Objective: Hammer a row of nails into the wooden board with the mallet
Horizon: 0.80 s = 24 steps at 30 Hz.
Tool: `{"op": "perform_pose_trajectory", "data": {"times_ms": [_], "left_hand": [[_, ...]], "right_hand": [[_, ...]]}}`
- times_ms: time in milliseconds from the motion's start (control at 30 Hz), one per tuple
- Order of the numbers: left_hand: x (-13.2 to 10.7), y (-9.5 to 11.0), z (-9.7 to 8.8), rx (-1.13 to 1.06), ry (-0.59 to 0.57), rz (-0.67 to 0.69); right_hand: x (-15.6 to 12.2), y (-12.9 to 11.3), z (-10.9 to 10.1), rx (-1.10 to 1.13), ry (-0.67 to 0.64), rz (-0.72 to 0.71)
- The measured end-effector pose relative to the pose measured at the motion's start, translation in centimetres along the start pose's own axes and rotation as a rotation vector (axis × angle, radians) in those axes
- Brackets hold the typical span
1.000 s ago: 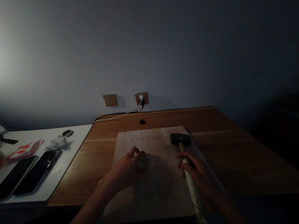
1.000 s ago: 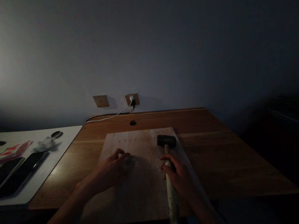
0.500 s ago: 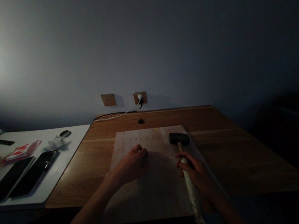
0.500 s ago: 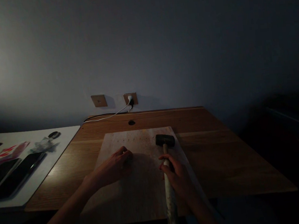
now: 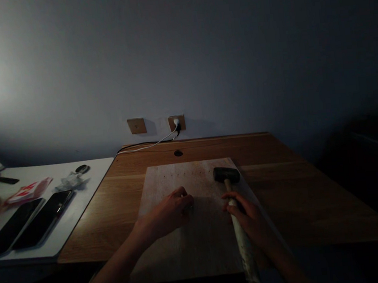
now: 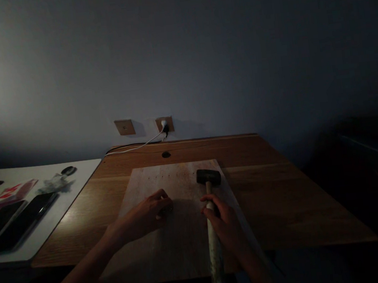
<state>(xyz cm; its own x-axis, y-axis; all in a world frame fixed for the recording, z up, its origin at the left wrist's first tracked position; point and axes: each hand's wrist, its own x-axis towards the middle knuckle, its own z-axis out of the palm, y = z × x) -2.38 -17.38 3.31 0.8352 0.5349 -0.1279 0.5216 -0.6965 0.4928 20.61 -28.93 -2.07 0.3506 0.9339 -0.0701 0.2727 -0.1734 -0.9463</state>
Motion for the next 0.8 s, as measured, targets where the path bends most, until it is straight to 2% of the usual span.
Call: {"op": "perform_pose_trajectory", "data": {"times_ms": [200,433,633,800], "left_hand": [[-0.2,0.2,0.4,0.0,0.011,0.039],[0.4,1.2,1.3,0.1,0.054,0.094],[1.2,2.3,1.5,0.197,0.032,0.027],[2.1,1.7,2.0,0.194,0.026,0.025]], "right_hand": [[0.1,-0.2,0.0,-0.013,-0.002,0.005],[-0.1,-0.3,-0.2,-0.061,0.024,-0.035],[-0.1,-0.4,-0.2,-0.085,0.029,-0.054],[0.0,-0.5,-0.1,-0.082,0.037,-0.056]]}}
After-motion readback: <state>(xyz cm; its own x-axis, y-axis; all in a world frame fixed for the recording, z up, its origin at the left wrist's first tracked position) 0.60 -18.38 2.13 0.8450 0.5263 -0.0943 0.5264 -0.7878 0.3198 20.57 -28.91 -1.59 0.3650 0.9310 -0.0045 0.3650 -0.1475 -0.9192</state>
